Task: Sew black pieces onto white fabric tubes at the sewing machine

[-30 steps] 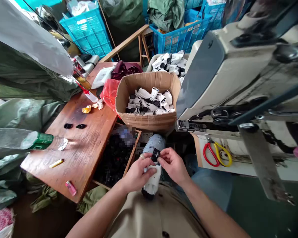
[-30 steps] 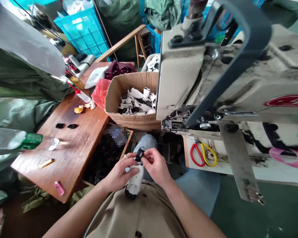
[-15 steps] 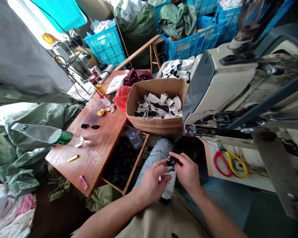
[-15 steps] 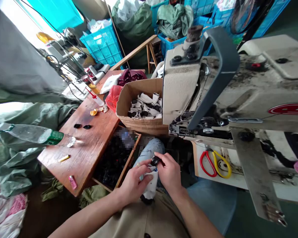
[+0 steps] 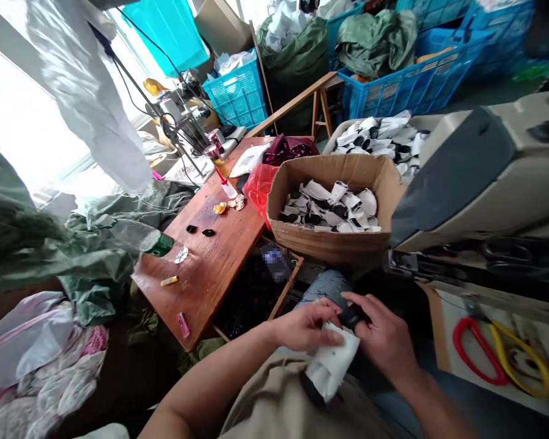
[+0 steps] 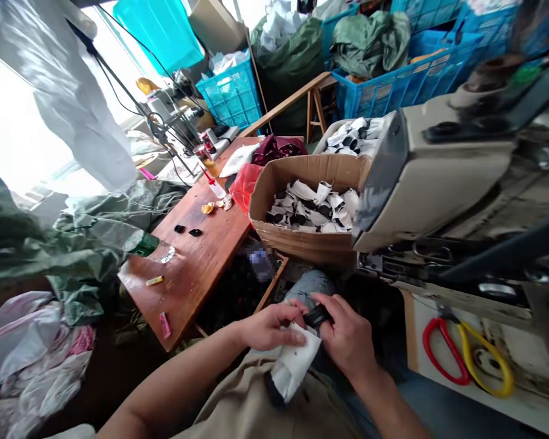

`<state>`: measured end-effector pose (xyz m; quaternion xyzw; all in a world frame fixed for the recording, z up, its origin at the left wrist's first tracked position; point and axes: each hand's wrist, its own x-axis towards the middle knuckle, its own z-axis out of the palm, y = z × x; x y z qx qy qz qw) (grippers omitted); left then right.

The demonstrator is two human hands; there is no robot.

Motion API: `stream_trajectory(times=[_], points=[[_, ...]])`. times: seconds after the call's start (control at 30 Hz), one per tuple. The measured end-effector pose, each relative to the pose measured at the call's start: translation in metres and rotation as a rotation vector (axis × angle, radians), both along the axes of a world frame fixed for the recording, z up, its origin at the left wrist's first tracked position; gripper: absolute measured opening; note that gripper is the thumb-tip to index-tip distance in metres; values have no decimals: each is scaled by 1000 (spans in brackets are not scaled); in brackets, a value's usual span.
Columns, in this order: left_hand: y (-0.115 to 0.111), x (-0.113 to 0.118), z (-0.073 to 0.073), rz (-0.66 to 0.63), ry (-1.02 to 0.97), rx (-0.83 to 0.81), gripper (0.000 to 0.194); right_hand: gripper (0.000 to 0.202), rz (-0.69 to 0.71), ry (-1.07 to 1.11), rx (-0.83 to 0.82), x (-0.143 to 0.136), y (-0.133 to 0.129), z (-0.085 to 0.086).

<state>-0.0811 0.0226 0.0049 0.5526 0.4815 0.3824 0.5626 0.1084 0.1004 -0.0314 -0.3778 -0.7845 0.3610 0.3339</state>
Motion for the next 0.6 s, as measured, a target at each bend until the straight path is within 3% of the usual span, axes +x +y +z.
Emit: stream_trajectory(times=[0.13, 0.23, 0.33, 0.43, 0.5, 0.6], points=[[19, -30, 12, -282, 281, 186, 15, 26, 322, -96, -383, 14, 6, 6], [15, -32, 9, -401, 396, 214, 8, 25, 424, -92, -575, 19, 2, 6], [-4, -35, 0, -396, 410, 189, 6, 31, 356, -96, -558, 18, -10, -3], [-21, -58, -7, -292, 507, 83, 9, 30, 215, -120, -514, 19, -24, -20], [-21, -83, -11, -263, 689, -34, 9, 32, 134, -122, -504, 23, -30, -31], [-3, -116, -25, -290, 943, -193, 10, 35, 103, -131, -529, 26, -33, -39]])
